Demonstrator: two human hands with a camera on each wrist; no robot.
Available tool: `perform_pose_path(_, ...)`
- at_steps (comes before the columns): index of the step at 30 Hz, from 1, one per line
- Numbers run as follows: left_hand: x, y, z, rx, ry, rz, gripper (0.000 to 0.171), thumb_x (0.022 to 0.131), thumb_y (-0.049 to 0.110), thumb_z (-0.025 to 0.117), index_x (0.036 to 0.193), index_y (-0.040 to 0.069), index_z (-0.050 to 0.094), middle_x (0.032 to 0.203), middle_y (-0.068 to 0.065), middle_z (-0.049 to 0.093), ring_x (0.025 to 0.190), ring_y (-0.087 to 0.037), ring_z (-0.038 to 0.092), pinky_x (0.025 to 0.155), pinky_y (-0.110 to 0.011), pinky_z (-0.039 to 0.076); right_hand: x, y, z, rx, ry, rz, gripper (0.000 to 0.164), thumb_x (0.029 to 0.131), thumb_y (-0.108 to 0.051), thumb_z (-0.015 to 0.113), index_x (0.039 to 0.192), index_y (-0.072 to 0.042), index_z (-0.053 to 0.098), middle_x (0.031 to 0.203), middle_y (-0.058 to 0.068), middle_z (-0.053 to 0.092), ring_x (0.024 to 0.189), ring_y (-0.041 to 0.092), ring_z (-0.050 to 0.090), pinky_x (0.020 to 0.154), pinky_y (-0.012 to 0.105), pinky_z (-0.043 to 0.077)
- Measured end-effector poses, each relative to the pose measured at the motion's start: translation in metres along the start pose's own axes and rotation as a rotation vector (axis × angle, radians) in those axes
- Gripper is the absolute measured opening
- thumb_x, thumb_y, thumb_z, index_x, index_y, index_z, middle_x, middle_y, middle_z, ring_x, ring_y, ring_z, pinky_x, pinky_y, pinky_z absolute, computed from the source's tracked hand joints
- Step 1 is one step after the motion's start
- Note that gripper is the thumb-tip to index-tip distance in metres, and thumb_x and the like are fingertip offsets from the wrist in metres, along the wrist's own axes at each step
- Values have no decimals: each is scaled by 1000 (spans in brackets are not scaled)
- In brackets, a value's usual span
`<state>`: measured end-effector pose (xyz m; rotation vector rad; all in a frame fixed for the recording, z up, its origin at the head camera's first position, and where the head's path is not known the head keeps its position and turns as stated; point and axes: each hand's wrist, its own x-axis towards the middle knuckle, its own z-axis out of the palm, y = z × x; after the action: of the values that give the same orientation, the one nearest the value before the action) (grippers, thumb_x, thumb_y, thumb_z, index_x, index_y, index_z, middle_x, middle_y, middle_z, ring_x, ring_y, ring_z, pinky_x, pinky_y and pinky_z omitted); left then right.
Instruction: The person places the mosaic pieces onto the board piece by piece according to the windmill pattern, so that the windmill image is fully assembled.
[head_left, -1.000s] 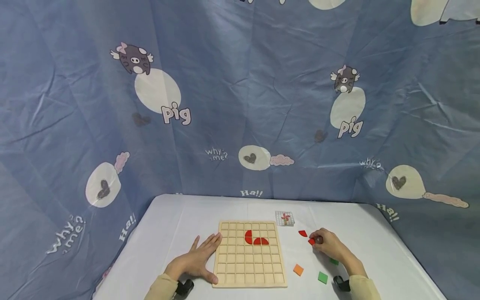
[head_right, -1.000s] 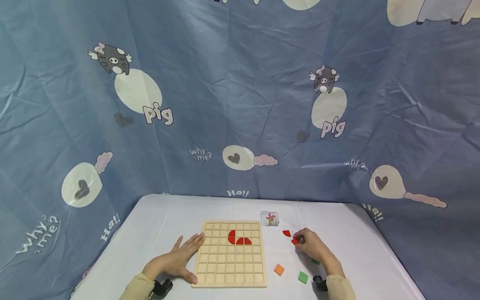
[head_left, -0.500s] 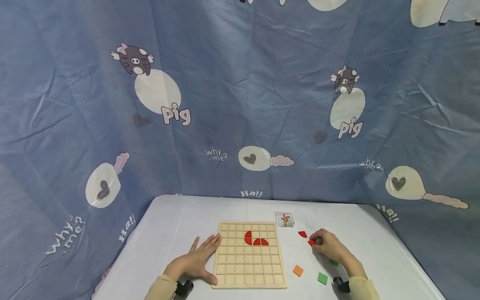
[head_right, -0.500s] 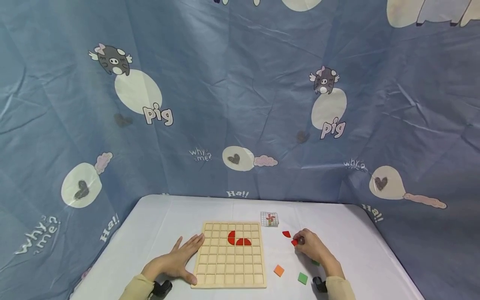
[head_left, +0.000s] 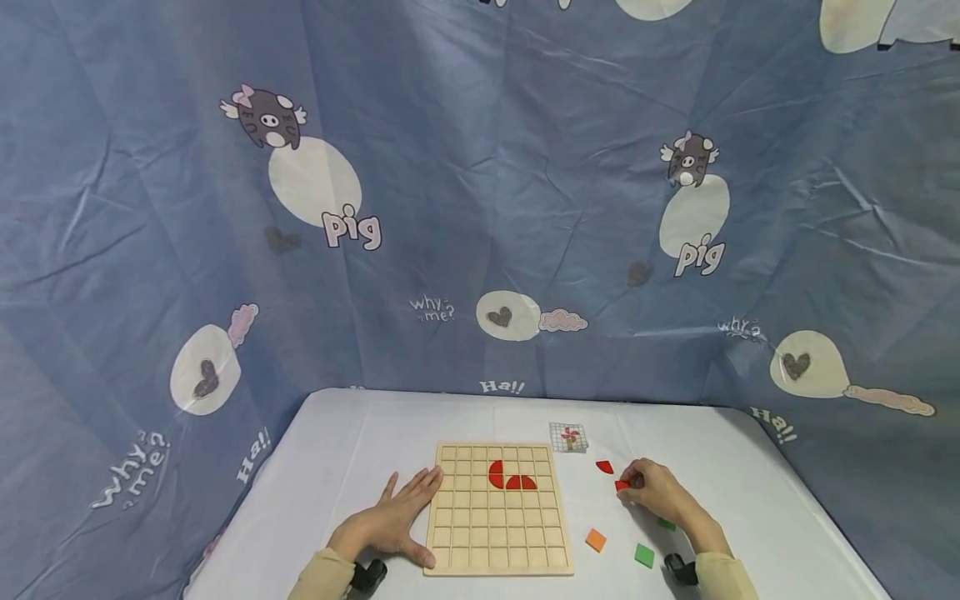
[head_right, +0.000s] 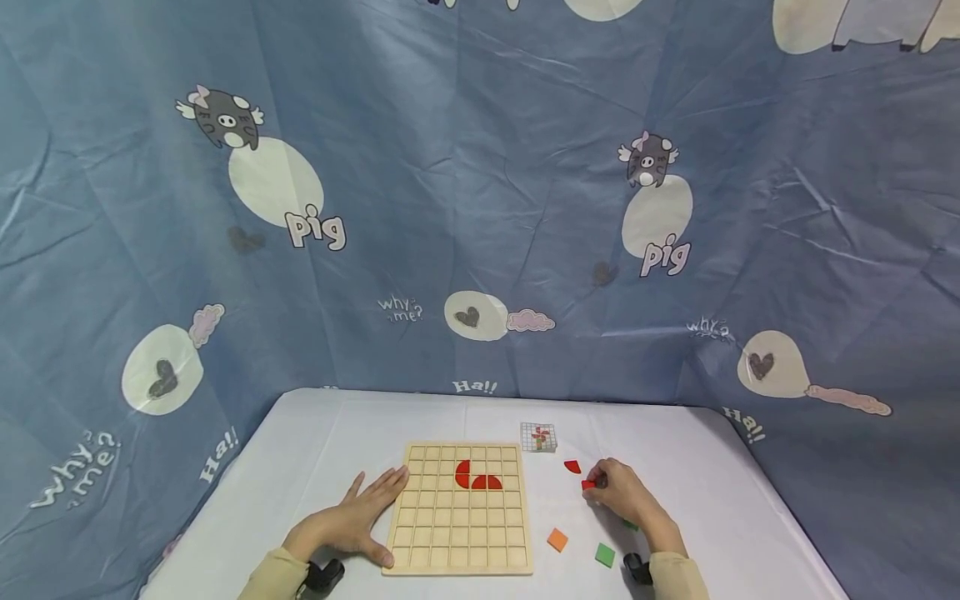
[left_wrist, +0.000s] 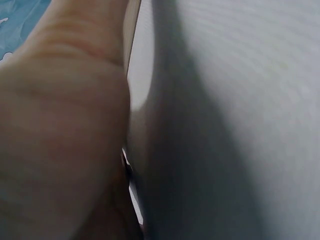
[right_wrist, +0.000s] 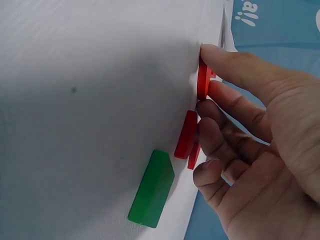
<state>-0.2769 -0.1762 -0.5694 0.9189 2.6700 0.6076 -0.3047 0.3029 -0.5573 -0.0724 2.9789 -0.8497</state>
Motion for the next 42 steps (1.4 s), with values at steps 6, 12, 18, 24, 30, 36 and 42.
perform_pose_path(6,0,-1,1,2,-5,-8,129,64,65,77,155,6,8,163,-13,5,150,-37,7,113,-70,-6,1,0,0,3,-10,5,24,76,-16,81,91,-9,65,81,-1,57,74,13,48,59,24,40)
perform_pose_path(12,0,0,0,-7,-9,-11,128,65,65,77,155,7,8,164,-11,5,150,-35,6,114,-69,-7,2,0,0,13,-20,23,18,78,-12,79,89,-8,65,80,-1,59,73,12,50,61,25,43)
perform_pose_path(18,1,-1,-1,8,-4,-8,128,65,66,77,155,5,9,163,-13,6,150,-37,7,113,-70,-7,3,0,0,13,-28,43,15,79,-10,77,87,-9,65,78,-1,61,72,12,52,64,26,46)
perform_pose_path(24,1,-3,0,6,-2,-2,128,65,67,76,155,6,8,163,-13,6,150,-37,7,113,-70,-5,0,-1,-1,16,-25,30,13,79,-7,76,85,-9,64,76,-2,61,71,12,52,61,26,45)
perform_pose_path(30,0,0,0,5,-1,-3,128,64,66,77,155,7,9,163,-13,7,150,-37,7,113,-71,-4,-1,-2,0,36,-11,26,18,77,-7,79,90,-9,66,79,-2,60,74,12,52,64,25,46)
perform_pose_path(36,1,2,-1,7,-5,-13,127,66,65,77,155,6,9,163,-14,6,150,-37,7,113,-71,-5,-1,-6,3,25,-7,-15,26,76,-10,80,99,-10,71,85,-1,59,76,12,51,63,25,44)
perform_pose_path(42,1,0,0,4,-8,-21,127,65,65,77,155,7,8,163,-13,5,150,-36,6,114,-70,-5,0,-8,5,22,-11,-37,19,80,-11,78,97,-12,71,81,-3,58,74,10,51,63,24,44)
